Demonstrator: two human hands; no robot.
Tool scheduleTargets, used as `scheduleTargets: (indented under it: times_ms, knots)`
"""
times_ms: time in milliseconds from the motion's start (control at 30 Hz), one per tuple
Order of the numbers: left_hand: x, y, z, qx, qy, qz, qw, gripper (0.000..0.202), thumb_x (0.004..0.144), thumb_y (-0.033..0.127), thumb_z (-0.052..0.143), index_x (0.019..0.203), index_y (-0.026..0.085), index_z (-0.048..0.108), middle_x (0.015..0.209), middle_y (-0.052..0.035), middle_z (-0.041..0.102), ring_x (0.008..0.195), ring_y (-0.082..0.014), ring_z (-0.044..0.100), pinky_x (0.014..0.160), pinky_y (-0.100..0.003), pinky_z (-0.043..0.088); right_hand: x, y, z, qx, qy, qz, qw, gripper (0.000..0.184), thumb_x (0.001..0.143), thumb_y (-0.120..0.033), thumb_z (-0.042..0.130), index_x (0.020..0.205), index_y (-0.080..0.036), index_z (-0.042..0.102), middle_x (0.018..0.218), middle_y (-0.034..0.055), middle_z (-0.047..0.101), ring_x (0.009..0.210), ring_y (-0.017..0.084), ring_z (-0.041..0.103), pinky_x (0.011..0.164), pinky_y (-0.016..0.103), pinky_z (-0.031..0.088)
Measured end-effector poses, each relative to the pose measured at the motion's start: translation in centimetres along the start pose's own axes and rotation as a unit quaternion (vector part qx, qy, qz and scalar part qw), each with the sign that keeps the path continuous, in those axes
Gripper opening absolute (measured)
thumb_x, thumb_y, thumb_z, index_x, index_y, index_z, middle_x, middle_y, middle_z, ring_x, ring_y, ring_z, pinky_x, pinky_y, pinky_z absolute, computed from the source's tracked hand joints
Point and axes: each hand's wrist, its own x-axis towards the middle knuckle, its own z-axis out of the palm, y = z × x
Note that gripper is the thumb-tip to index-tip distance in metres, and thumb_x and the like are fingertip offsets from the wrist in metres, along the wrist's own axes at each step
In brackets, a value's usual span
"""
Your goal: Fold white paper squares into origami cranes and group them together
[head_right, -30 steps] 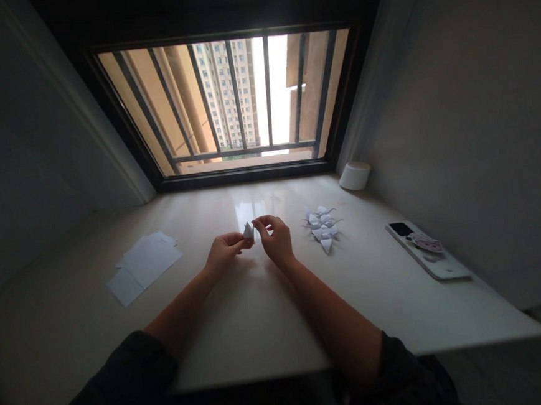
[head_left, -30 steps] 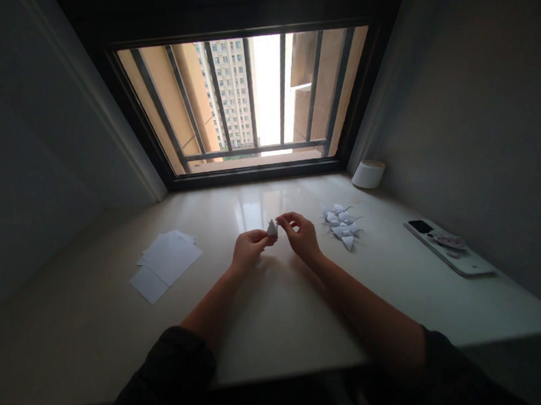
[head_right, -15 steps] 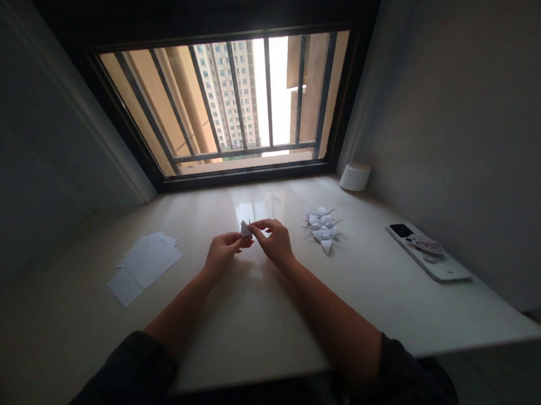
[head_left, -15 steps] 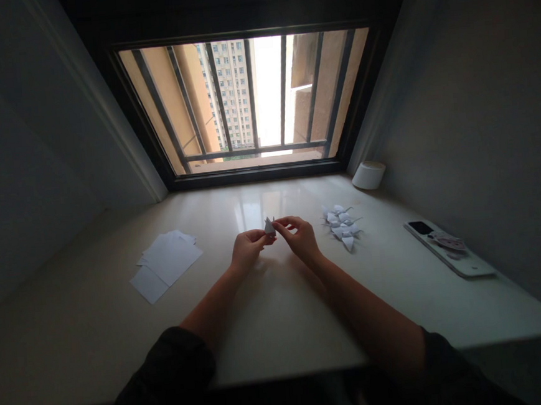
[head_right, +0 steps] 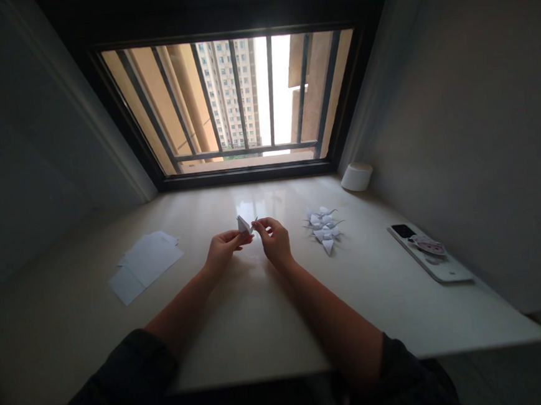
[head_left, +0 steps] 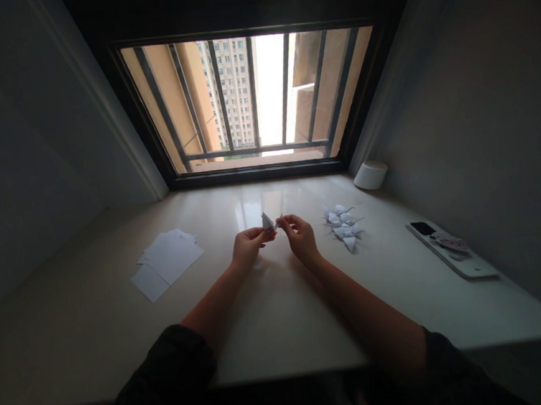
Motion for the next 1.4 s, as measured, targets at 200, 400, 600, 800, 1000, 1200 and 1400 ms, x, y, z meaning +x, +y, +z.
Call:
scheduleTargets:
  times_ms: [200,400,600,800,1000,1200,1400]
  knots:
    - [0.1,-0.1,0.0,-0.016,0.024,0.01,1.0,0.042,0.064,0.052,0.07,0.084,0.015,0.071,0.086,-0.0118,0.072,0.088,-0.0261,0.066,0.069,-0.031,0.044,0.1,0.4,0.0,-0.005,-0.041,-0.002,0.999,0.028,0.074,-0.047,0.06,0.079,-0.021,0.067,0.081,0.0041,0.069,0.08,0.02,0.062,0.073,0.034,0.046]
    - [0.0,0.0,0.0,-0.017,0.026,0.013,0.999,0.041,0.064,0.051,0.07,0.084,0.015,0.071,0.085,-0.0116,0.072,0.087,-0.0255,0.067,0.069,-0.03,0.044,-0.1,0.1,0.0,-0.027,-0.043,-0.025,0.998,0.023,0.076,-0.044,0.06,0.078,-0.022,0.066,0.081,0.0037,0.068,0.08,0.02,0.061,0.073,0.034,0.046]
    - [0.1,-0.1,-0.1,-0.005,0.026,0.006,1.0,0.042,0.064,0.052,0.07,0.083,0.015,0.071,0.083,-0.0119,0.072,0.087,-0.0263,0.067,0.069,-0.031,0.045,-0.3,-0.7,-0.3,-0.065,-0.024,-0.078,0.995,0.02,0.077,-0.043,0.06,0.076,-0.023,0.066,0.08,0.0042,0.068,0.083,0.021,0.059,0.074,0.036,0.046]
    - [0.2,-0.5,-0.2,-0.016,0.024,0.017,0.999,0.041,0.064,0.051,0.07,0.084,0.016,0.071,0.082,-0.0111,0.072,0.085,-0.0253,0.067,0.069,-0.031,0.044,0.1,0.4,-0.2,-0.02,-0.073,-0.017,0.997,0.023,0.076,-0.043,0.059,0.077,-0.022,0.066,0.078,0.0038,0.068,0.08,0.021,0.061,0.071,0.034,0.046]
    - [-0.1,-0.3,0.4,-0.038,0.057,0.011,0.998,0.038,0.064,0.049,0.071,0.082,0.015,0.07,0.08,-0.0101,0.072,0.087,-0.0256,0.067,0.069,-0.03,0.044,-0.4,1.0,0.7,-0.035,-0.031,-0.018,0.999,0.023,0.079,-0.042,0.056,0.076,-0.021,0.064,0.078,0.0043,0.065,0.076,0.019,0.057,0.073,0.034,0.045]
    - [-0.6,-0.2,1.2,-0.067,0.097,0.0,0.993,0.038,0.064,0.048,0.07,0.084,0.015,0.069,0.084,-0.0102,0.072,0.091,-0.0256,0.066,0.071,-0.031,0.043,-1.2,1.2,1.7,-0.029,0.005,0.014,0.999,0.024,0.08,-0.042,0.053,0.079,-0.02,0.064,0.079,0.0047,0.065,0.075,0.019,0.056,0.07,0.032,0.043]
    - [-0.6,-0.3,1.2,-0.045,0.092,0.039,0.994,0.036,0.067,0.048,0.068,0.083,0.015,0.069,0.083,-0.0095,0.072,0.088,-0.0246,0.066,0.068,-0.029,0.044,-1.4,1.1,1.9,-0.028,0.003,0.026,0.999,0.026,0.08,-0.043,0.053,0.078,-0.019,0.064,0.078,0.0047,0.065,0.075,0.019,0.056,0.068,0.032,0.042]
